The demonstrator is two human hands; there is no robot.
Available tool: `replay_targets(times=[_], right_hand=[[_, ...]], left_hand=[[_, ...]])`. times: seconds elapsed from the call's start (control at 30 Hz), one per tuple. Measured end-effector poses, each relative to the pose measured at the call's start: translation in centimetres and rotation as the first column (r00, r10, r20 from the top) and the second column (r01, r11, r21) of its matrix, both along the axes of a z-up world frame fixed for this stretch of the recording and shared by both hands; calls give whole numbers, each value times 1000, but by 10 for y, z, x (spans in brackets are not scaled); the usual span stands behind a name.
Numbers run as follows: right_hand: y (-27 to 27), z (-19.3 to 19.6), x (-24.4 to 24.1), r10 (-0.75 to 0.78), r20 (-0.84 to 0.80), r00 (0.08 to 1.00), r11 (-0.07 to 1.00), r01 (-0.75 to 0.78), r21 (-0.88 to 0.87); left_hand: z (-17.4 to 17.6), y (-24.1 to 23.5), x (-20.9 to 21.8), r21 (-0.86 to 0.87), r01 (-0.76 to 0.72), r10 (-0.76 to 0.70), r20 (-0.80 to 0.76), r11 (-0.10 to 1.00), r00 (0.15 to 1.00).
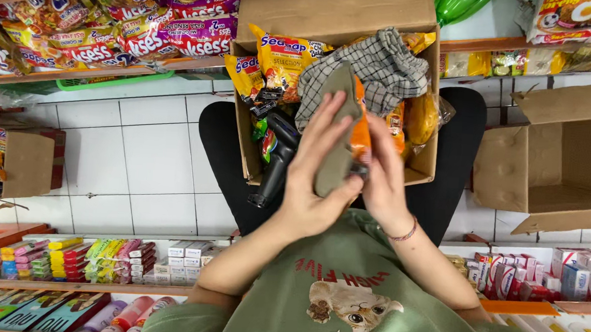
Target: The person cleans the front edge of a grocery shelf with a cloth and then restocks instant noodle packets from a cardboard box onto the shelf using a barcode scanner.
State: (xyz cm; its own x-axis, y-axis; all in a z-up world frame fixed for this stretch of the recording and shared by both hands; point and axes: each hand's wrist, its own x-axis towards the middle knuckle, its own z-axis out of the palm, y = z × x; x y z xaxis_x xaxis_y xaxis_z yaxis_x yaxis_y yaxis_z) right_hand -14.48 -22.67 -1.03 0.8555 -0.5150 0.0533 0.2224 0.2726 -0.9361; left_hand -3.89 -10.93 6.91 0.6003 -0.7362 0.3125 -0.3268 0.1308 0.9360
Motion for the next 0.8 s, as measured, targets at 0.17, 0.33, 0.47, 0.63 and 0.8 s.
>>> replay_targets(times=[0.17, 0.33, 0.47, 0.63, 0.8], right_hand=[[9, -11, -10, 112, 173, 979, 982, -136, 132], [-25, -5, -19, -154, 94, 984, 864, 88, 495], [-51, 14, -15, -288, 195, 937, 866, 168, 471], [-76, 44, -18, -489, 248, 836, 790, 303, 534], [-91, 26, -42, -462, 233, 856, 847, 348, 402]], left_hand=[[1, -2, -15, 113, -19, -19, 328, 993, 945], [-17, -1, -32, 145, -60, -65, 726, 988, 684], [-47, 18, -18, 87, 71, -112, 683, 994, 722], [-83, 25, 39, 183, -235, 65, 640, 955, 766], [-70, -4, 82, 529, -479, -95, 734, 700, 673]])
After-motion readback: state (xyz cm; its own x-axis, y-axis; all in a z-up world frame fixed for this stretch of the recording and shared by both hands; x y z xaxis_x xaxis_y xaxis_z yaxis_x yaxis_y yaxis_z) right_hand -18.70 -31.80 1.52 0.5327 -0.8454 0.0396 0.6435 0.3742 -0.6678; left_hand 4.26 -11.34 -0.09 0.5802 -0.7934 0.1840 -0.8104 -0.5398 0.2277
